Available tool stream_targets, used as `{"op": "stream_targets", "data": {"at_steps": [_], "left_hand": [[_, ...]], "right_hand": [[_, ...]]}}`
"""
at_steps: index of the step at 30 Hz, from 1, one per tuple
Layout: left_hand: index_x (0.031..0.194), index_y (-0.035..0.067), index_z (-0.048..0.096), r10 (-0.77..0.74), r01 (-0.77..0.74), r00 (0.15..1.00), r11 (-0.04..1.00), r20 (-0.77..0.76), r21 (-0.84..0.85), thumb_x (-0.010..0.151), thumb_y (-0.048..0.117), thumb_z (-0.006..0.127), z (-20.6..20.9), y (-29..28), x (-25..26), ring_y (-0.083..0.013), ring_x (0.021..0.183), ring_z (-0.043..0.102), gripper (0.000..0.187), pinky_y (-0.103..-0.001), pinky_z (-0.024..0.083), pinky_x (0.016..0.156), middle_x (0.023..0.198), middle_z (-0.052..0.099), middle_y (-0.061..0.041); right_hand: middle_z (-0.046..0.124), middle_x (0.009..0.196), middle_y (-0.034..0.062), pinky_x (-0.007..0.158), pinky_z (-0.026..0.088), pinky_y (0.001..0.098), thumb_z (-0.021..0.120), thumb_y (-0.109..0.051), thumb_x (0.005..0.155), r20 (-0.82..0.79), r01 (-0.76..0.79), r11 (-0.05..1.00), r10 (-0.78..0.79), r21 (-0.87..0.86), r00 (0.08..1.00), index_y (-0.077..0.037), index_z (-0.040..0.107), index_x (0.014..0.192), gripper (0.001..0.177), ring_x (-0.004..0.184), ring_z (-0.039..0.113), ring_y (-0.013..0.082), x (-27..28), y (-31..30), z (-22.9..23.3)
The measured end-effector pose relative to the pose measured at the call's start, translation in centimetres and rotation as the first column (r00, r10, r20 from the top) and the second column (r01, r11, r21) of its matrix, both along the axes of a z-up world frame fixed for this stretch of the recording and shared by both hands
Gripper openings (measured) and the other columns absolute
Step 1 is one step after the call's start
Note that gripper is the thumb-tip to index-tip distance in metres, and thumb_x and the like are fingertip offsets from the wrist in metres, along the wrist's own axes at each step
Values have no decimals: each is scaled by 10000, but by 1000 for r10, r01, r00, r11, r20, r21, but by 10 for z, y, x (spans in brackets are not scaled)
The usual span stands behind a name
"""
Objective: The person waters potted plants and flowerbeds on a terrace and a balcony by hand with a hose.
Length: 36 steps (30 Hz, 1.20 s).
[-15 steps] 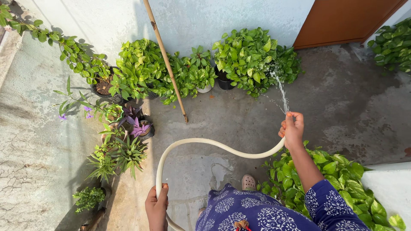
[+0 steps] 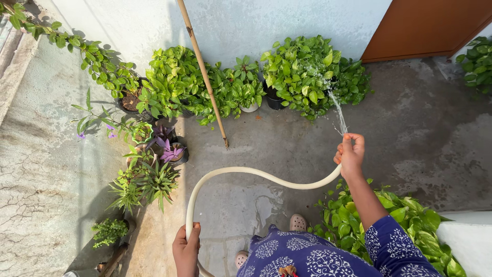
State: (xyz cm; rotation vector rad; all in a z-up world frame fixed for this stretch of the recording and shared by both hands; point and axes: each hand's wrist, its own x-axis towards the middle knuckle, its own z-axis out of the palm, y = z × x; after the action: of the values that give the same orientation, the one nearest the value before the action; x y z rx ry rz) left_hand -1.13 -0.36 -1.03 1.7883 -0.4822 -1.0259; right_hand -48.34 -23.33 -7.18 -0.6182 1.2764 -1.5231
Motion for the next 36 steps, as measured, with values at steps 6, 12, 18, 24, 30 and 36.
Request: {"op": "stream_targets", "data": {"at_steps": [6,12,18,24,30,36], "left_hand": [[946,18,713,25,-25,999,1000,24,10,922,203,721,-11,0,-14,-69,520,356,187,-261,267,484,587,435,34],[956,43,718,100,-101,995,994,28,30,920,218,717,-13,3,-40,-67,511,372,179,-261,270,480,578,453,27],[962,12,708,232,-231,973,972,14,-43,924,211,743,-48,29,-42,-61,514,369,206,-263,260,471,594,453,34],[988,-3,740,306,-308,947,951,96,7,889,202,760,-103,73,-21,-109,439,425,228,-292,311,440,535,519,-39],[1015,15,743,435,-441,897,892,78,103,901,215,746,-99,104,-33,-131,436,410,230,-309,311,438,543,506,-54],[1018,18,729,494,-495,868,869,44,18,904,216,735,-80,116,-33,-105,447,425,228,-293,311,431,568,520,-19]], "right_hand": [[422,678,-6,412,259,267,511,-296,1101,57,41,998,-44,51,997,-207,424,1121,126,451,302,58,-10,-22,-9],[419,675,4,409,249,273,513,-295,1107,2,-67,995,67,68,998,-200,404,1122,146,444,286,67,-13,-54,-12],[433,686,-8,411,267,267,502,-300,1101,48,-125,989,122,78,991,-205,423,1132,127,454,303,63,-6,-84,-17],[426,645,-15,381,250,260,539,-293,1054,-16,-497,864,499,77,866,-178,446,1094,153,427,288,54,53,-103,-9],[413,630,-30,375,247,252,559,-289,1056,-96,-643,759,636,-105,766,-142,456,1098,185,430,280,39,111,-126,14],[432,653,-32,388,270,256,537,-272,1073,-131,-639,753,626,-156,769,-139,449,1127,169,444,296,40,143,-130,36]]}}
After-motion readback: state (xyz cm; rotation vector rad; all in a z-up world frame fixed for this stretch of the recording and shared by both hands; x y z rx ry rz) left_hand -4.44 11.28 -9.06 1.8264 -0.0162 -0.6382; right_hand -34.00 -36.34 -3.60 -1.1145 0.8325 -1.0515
